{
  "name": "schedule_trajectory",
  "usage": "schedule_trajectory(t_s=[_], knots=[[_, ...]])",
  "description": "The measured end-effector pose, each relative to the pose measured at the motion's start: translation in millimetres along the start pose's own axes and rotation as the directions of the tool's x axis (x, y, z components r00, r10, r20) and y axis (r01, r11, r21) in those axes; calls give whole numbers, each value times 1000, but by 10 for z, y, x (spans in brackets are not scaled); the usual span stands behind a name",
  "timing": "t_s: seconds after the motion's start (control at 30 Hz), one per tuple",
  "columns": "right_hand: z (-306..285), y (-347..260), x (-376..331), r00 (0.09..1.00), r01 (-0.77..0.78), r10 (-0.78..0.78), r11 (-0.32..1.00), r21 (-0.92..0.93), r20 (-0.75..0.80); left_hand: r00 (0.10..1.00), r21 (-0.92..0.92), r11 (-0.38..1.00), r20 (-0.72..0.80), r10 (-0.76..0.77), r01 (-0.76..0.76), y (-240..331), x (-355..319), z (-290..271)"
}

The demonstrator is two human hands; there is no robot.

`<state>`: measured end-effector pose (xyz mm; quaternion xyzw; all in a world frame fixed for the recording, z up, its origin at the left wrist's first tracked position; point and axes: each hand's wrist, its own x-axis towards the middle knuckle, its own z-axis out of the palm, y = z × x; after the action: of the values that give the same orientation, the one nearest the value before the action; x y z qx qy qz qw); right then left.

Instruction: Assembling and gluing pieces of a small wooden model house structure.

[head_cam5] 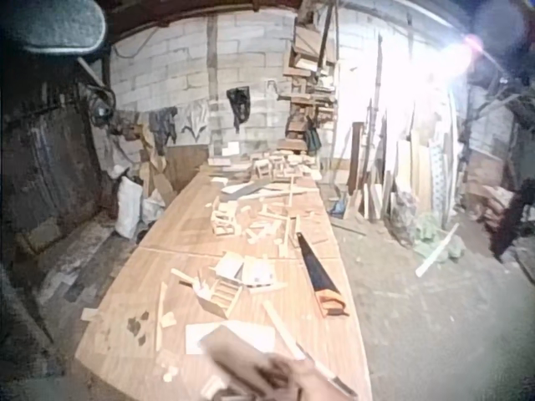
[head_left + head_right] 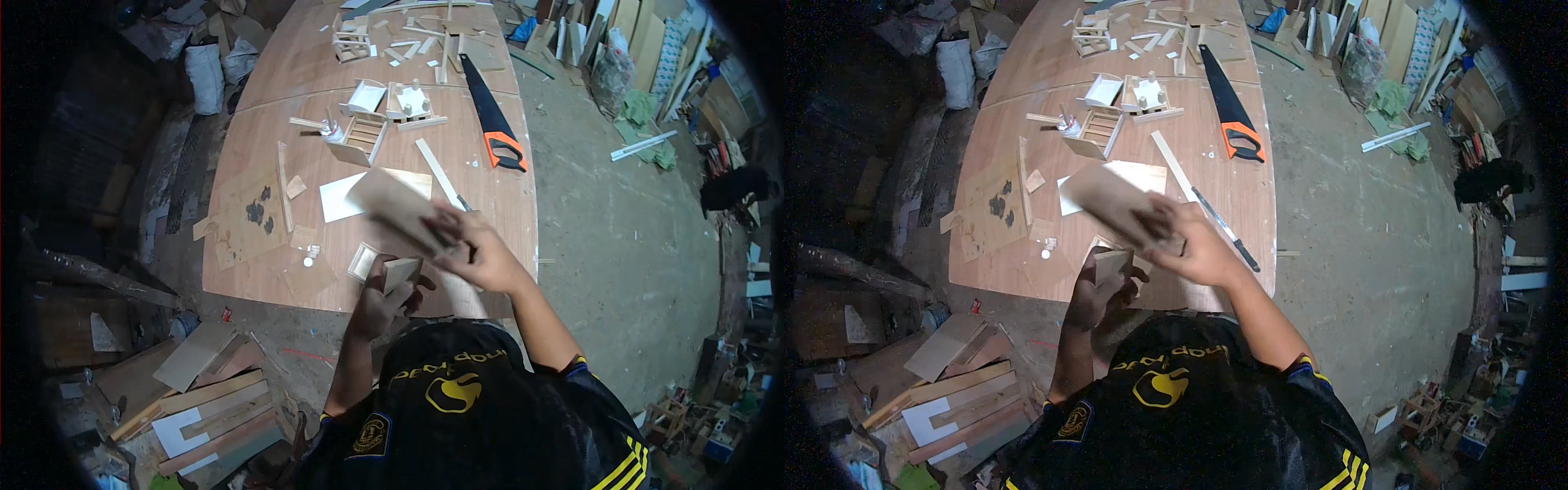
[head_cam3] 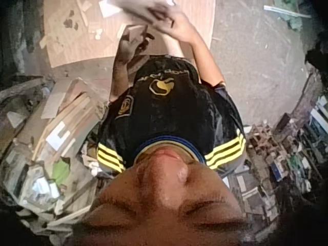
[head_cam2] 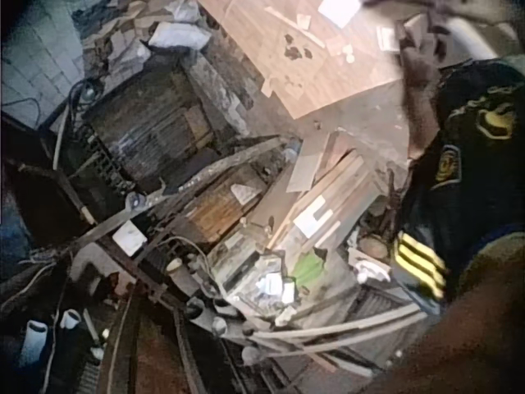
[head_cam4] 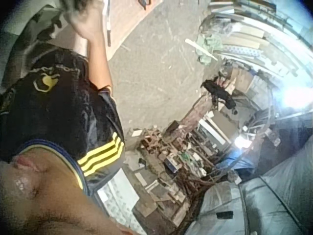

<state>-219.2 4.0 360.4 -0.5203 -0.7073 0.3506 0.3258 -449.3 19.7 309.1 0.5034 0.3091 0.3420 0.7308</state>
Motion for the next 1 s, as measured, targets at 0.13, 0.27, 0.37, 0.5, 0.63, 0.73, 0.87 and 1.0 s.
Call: schedule_trajectory(t_s=[0.13, 0.27, 0.37, 0.5, 0.63, 0.73, 0.87, 1.0], knots=[[-159, 208, -122, 983, -51, 109, 937, 345, -150, 980, -410, 896, -23, -199, 172, 131, -33, 65], [-189, 325, -293, 978, -84, 166, 864, 497, -124, 951, -297, 930, -153, -270, 216, 172, 32, 160], [-188, 331, -382, 987, -85, 137, 886, 456, -84, 945, -344, 925, -217, -246, 162, 128, 69, 285], [-230, 236, -459, 994, -38, 76, 920, 390, -83, 894, -428, 896, -347, -283, 117, 112, 92, 534], [-354, 164, -506, 984, 172, -160, 971, 167, -84, 884, -454, 874, -318, -343, 175, 185, 179, 782], [-471, 212, -493, 971, 237, -233, 969, 72, -63, 917, -228, 969, -359, -175, 96, 219, 274, 987], [-572, 318, -472, 975, 183, -107, 885, 429, -195, 865, -407, 911, -428, -261, 73, 298, 264, 1169], [-703, 374, -466, 943, 259, -94, 810, 526, -319, 925, -333, 941, -338, -175, 57, 386, 229, 1293]])
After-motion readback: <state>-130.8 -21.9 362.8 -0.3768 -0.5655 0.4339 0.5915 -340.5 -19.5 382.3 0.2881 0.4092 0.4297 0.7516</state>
